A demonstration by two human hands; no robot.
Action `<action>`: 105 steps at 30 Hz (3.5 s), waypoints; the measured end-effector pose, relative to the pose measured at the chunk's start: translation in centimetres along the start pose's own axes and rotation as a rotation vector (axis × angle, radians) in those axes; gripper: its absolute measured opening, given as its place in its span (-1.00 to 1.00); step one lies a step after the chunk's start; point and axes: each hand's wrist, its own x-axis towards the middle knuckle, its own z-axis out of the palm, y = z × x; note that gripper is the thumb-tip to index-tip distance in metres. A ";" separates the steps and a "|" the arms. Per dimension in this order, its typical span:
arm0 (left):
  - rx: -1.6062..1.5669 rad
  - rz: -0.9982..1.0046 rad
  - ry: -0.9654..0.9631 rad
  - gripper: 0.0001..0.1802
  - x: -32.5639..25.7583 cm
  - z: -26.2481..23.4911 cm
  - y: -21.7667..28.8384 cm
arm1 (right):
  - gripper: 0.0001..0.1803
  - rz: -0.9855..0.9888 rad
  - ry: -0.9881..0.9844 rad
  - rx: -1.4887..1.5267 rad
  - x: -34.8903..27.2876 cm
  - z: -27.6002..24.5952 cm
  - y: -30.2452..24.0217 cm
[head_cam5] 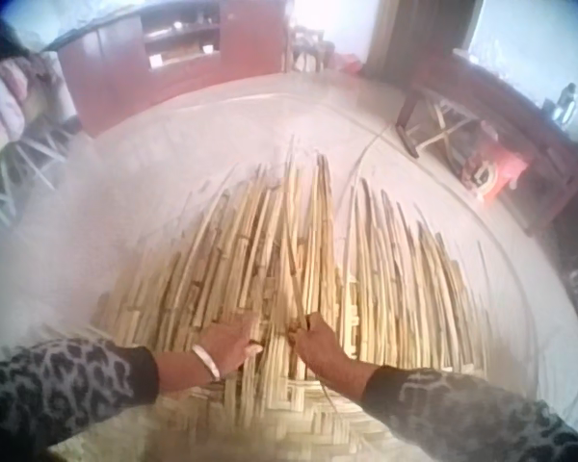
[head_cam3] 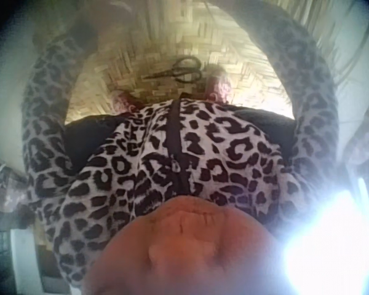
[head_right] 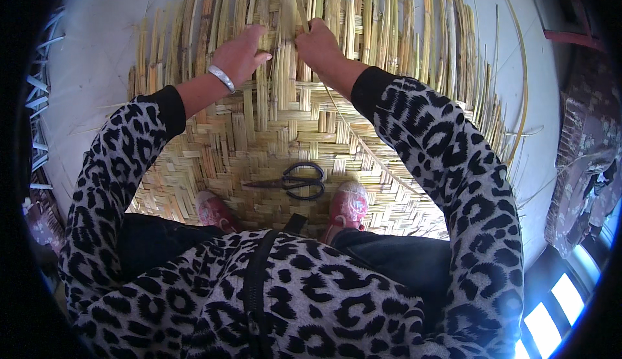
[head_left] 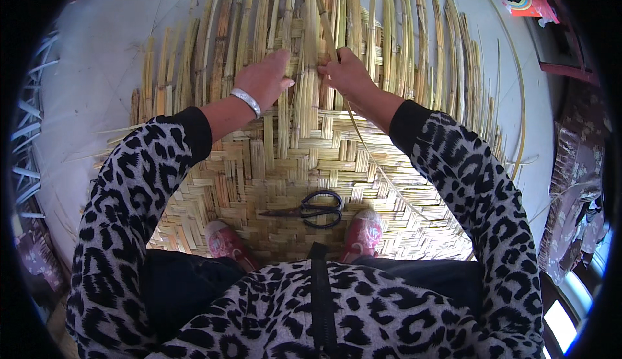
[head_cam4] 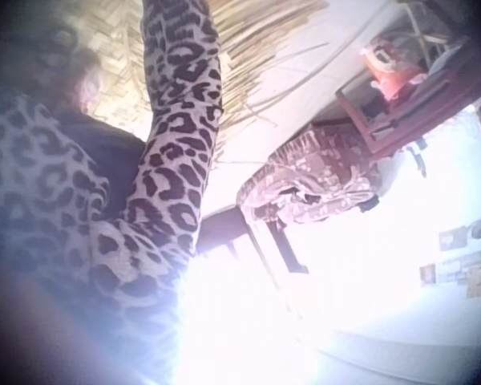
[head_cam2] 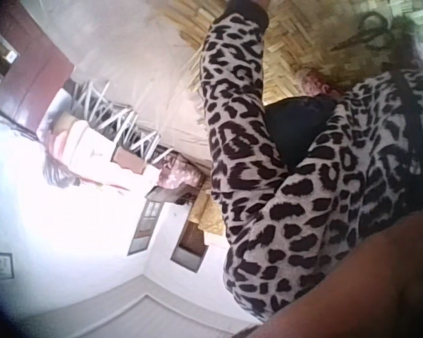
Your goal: The person weaves a large circular basket by interlacing long dried palm strips. They use scissors to trim excess material and continue weaving the pattern around the basket's edge.
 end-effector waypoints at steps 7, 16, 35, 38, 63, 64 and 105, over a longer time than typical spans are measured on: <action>-0.232 -0.276 -0.500 -0.77 4.3 -0.1 1.0 | -0.76 0.099 -0.062 0.178 0.1 -0.4 -0.6; -1.145 -0.563 -0.492 -0.71 2.7 0.0 -0.2 | -0.79 0.128 -0.025 0.353 -1.7 -0.5 -1.7; -1.303 -0.314 0.145 -0.63 3.6 -6.1 -5.0 | -0.51 -0.138 -0.423 -0.268 -0.3 -4.6 -0.5; -1.285 -0.546 0.165 -0.68 0.0 -5.7 -7.8 | -0.64 -0.102 -0.371 -0.422 -0.5 -5.5 0.0; -1.550 -0.811 0.206 -0.78 -9.6 1.4 -9.5 | -0.73 -0.471 -0.390 -1.544 -3.2 -1.1 -1.9; -1.551 -0.804 0.208 -0.78 -9.6 1.3 -9.5 | -0.72 -0.529 -0.379 -1.618 -3.4 -0.4 -2.3; -0.093 -0.283 0.205 -0.75 -2.0 -0.9 -9.0 | -0.74 -0.433 -0.088 -0.562 -3.1 7.0 -1.8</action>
